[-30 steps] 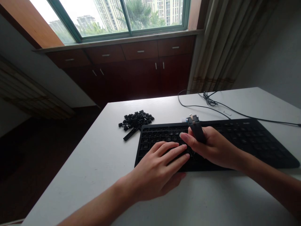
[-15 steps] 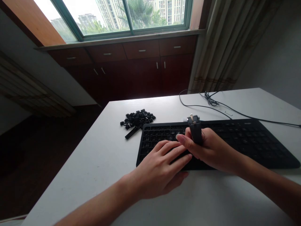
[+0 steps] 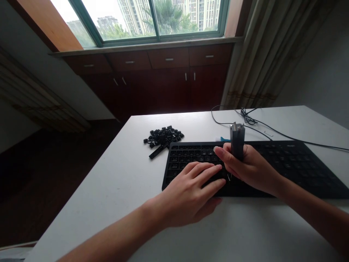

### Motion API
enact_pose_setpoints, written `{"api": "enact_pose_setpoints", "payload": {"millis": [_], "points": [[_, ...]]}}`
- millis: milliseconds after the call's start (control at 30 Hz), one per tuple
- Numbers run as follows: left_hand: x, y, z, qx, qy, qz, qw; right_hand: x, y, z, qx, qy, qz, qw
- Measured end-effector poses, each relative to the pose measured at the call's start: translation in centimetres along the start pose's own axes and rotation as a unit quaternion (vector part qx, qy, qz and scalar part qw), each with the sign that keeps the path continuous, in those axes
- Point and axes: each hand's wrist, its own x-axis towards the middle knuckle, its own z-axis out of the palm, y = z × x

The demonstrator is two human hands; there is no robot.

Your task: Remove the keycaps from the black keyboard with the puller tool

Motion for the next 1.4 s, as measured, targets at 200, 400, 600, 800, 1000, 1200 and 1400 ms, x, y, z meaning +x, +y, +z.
{"api": "enact_pose_setpoints", "payload": {"millis": [200,400,600,800,1000,1200,1400], "points": [[0.0,0.0,0.1,-0.001,0.003,0.006,1.0,0.0,0.5,0.1,0.006,0.001,-0.002,1.0],[0.0,0.0,0.1,-0.002,0.007,0.008,1.0,0.0,0.7,0.2,0.011,-0.007,-0.002,1.0],[0.1,0.0,0.1,-0.002,0.01,0.007,1.0,-0.7,0.3,0.7,-0.044,0.046,0.012,0.998],[0.0,0.1,-0.1,-0.001,0.002,0.007,1.0,-0.9,0.2,0.6,-0.044,0.053,0.07,0.995],[0.1,0.0,-0.1,0.01,-0.004,0.012,1.0,-1.1,-0.2,1.1,-0.027,0.074,0.053,0.995],[0.2,0.1,-0.1,0.011,-0.008,0.008,1.0,-1.1,-0.6,1.1,0.025,0.019,0.105,0.994],[0.1,0.2,-0.2,0.012,-0.013,0.007,1.0,-0.3,0.3,-0.5,0.113,-0.09,0.093,0.985]]}}
